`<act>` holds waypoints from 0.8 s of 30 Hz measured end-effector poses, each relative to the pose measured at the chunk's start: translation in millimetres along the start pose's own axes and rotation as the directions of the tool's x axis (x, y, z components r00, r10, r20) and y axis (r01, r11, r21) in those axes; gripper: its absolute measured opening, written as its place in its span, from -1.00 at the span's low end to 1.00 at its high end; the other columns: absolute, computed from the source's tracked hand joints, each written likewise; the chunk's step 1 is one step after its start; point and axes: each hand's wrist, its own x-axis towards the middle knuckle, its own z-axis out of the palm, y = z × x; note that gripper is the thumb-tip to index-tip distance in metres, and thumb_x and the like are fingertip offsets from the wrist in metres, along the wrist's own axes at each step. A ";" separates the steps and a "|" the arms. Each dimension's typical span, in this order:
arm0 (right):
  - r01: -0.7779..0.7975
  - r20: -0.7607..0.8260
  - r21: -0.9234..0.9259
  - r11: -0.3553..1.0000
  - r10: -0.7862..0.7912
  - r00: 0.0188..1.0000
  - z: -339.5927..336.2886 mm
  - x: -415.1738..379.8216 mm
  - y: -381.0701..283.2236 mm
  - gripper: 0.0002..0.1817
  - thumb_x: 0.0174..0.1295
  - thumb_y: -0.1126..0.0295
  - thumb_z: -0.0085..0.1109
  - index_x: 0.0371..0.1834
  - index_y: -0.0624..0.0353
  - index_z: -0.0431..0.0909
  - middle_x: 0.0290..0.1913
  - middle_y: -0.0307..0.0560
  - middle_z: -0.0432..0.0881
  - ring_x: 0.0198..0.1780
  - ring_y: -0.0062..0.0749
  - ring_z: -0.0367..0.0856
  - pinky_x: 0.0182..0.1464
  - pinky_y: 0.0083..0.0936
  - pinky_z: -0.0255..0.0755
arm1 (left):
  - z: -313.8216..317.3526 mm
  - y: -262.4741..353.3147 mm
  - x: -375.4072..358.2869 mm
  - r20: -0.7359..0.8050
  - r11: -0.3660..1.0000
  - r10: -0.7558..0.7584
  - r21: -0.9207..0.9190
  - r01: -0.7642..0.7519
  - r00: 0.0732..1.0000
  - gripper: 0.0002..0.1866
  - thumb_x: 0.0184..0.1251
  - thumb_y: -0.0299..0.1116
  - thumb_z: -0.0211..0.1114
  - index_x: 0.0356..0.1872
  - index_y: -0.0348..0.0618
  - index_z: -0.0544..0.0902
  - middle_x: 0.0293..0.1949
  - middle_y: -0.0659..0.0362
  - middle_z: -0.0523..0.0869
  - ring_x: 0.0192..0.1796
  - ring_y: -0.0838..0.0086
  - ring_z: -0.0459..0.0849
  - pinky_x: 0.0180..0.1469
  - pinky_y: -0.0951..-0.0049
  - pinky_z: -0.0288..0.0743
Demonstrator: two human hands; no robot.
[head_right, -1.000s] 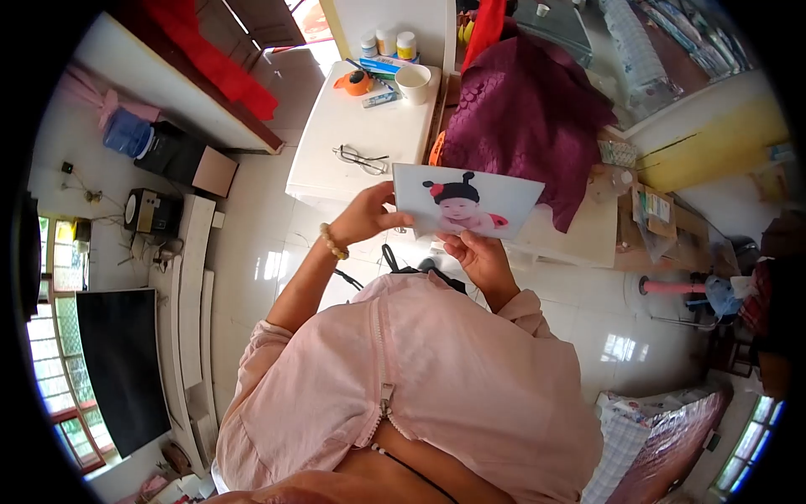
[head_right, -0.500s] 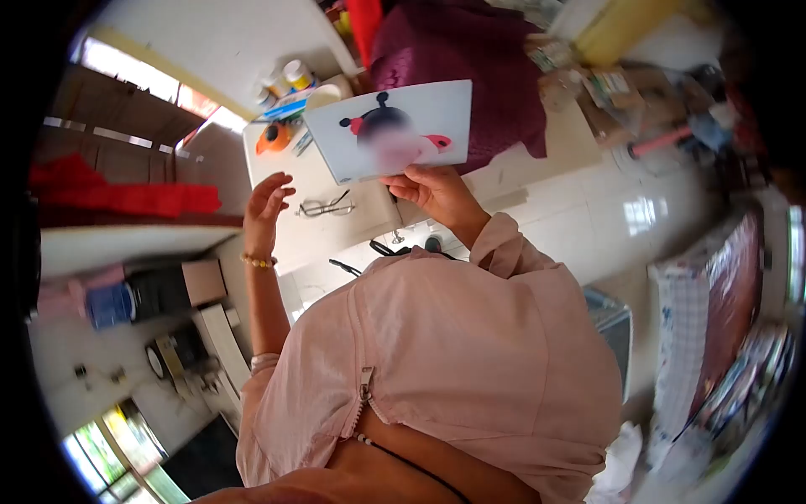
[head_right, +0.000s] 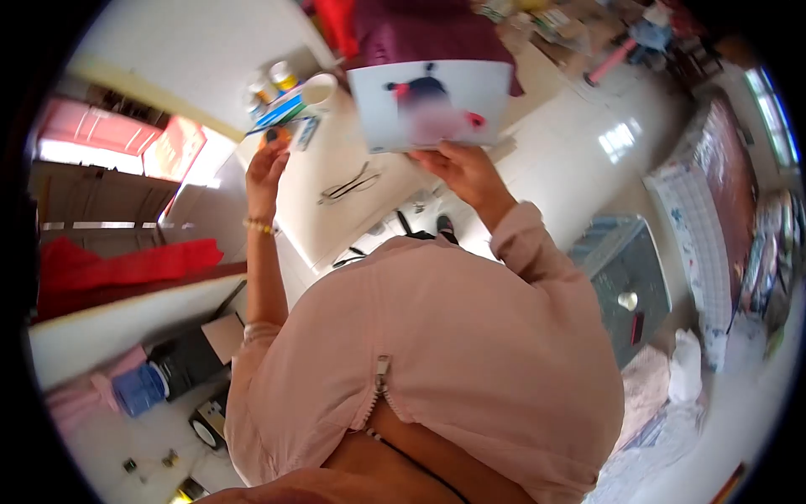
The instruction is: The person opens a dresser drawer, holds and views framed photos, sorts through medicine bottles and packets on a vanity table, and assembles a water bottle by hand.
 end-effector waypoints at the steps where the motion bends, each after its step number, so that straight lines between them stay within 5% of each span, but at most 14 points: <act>1: -0.019 -0.040 0.043 0.999 0.021 0.999 6.8 -5.4 0.9 -0.66 0.32 0.42 -0.11 0.11 0.37 0.32 0.05 0.04 0.49 0.13 -0.20 0.46 0.08 -0.47 0.43 | -18.0 -7.3 10.4 -0.090 0.996 0.012 0.086 -0.004 0.996 -0.65 0.17 -0.45 0.27 -0.01 -0.31 0.51 -0.09 0.15 0.61 -0.08 0.53 0.55 -0.02 0.55 0.43; 4: -0.014 -0.064 0.080 0.997 0.019 0.998 7.5 -15.4 3.3 -0.66 0.32 0.46 -0.11 0.13 0.34 0.29 0.06 0.05 0.48 0.14 -0.15 0.45 0.04 -0.51 0.48 | -59.8 -23.9 51.0 -0.308 0.933 0.200 0.350 -0.085 0.930 -0.57 0.11 -0.40 0.32 0.02 -0.33 0.51 -0.04 0.04 0.60 0.00 0.39 0.57 -0.01 0.49 0.46; 8: 0.011 -0.118 0.047 0.999 -0.005 0.993 17.0 -18.4 -2.1 -0.64 0.28 0.51 -0.09 0.16 0.30 0.28 0.09 0.08 0.45 0.12 -0.06 0.47 -0.10 -0.59 0.59 | -98.7 -59.4 112.8 -0.190 0.789 0.169 0.615 -0.017 0.967 -0.34 0.00 -0.18 0.39 0.10 -0.38 0.43 0.06 -0.15 0.52 0.13 0.13 0.50 0.13 0.32 0.38; 11: 0.035 -0.165 0.003 0.999 -0.034 0.986 14.7 -12.1 -3.0 -0.58 0.26 0.51 -0.06 0.19 0.32 0.21 0.07 0.07 0.47 0.08 -0.13 0.52 -0.08 -0.56 0.58 | -101.6 -80.1 143.8 -0.105 0.779 0.051 0.626 0.026 0.993 -0.19 -0.05 -0.12 0.40 0.15 -0.51 0.31 0.07 -0.27 0.47 0.17 0.08 0.45 0.18 0.31 0.33; 15: 0.023 -0.155 0.049 0.999 -0.015 0.988 5.6 -2.8 -2.3 -0.58 0.25 0.52 -0.06 0.18 0.32 0.21 0.06 0.09 0.47 0.06 -0.13 0.53 -0.09 -0.56 0.58 | -100.8 -90.2 166.3 -0.116 0.816 -0.158 0.544 0.196 0.981 -0.10 -0.19 -0.25 0.47 0.22 -0.45 0.24 0.17 -0.20 0.40 0.25 0.14 0.37 0.24 0.37 0.26; 18: 0.022 -0.161 0.057 0.998 -0.013 0.987 0.9 4.0 -4.1 -0.59 0.24 0.52 -0.05 0.17 0.32 0.22 0.04 0.10 0.48 0.04 -0.12 0.55 -0.10 -0.54 0.59 | -101.2 -88.7 173.3 0.079 0.826 -0.100 0.563 0.038 0.992 -0.10 -0.22 -0.31 0.49 0.22 -0.40 0.25 0.16 -0.11 0.43 0.24 0.18 0.38 0.26 0.39 0.24; 24: 0.012 -0.148 0.052 0.999 -0.004 0.989 -7.1 16.6 -3.2 -0.58 0.23 0.51 -0.02 0.17 0.33 0.24 0.05 0.11 0.48 0.03 -0.09 0.55 -0.14 -0.53 0.62 | -104.4 -86.4 174.4 0.120 0.854 -0.234 0.499 0.145 0.965 -0.12 -0.24 -0.30 0.53 0.19 -0.36 0.30 0.13 -0.04 0.47 0.21 0.24 0.40 0.27 0.38 0.23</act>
